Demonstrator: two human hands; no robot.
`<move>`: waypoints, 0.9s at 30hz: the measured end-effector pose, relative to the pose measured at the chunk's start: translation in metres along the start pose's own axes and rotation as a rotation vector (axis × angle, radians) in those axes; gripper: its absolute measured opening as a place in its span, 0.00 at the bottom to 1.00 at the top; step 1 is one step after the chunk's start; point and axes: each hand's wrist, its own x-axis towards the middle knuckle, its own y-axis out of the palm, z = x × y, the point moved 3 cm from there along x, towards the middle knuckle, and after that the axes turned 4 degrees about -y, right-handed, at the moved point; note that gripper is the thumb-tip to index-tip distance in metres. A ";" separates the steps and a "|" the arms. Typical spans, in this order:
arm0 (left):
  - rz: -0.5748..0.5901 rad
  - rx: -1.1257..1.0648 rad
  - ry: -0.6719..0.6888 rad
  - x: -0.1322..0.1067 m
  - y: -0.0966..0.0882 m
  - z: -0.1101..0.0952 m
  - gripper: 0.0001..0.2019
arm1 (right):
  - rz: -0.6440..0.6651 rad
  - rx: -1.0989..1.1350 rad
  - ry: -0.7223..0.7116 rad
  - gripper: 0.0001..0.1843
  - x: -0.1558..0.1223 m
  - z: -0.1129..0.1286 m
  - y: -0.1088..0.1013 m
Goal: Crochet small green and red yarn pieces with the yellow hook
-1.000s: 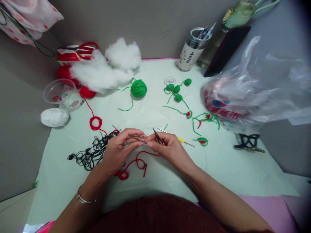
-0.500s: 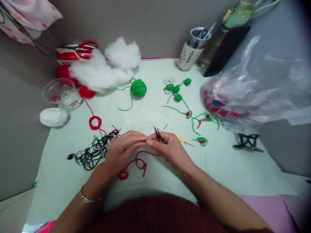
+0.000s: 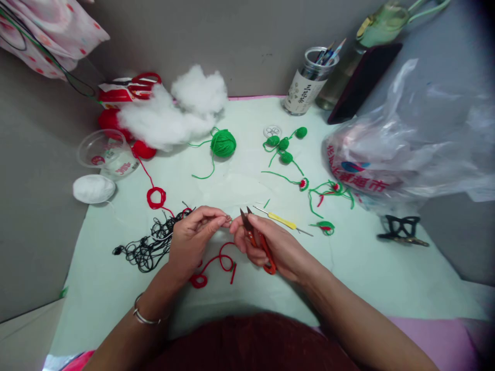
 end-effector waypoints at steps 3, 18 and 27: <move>0.016 -0.083 -0.061 0.002 -0.002 0.005 0.05 | 0.039 0.008 0.058 0.27 -0.001 0.000 0.001; 0.157 -0.247 -0.208 0.005 0.002 0.009 0.10 | 0.195 0.145 0.140 0.17 0.000 -0.005 -0.004; 0.187 -0.237 -0.159 0.004 0.002 0.008 0.07 | 0.218 0.176 0.175 0.19 0.001 -0.008 -0.006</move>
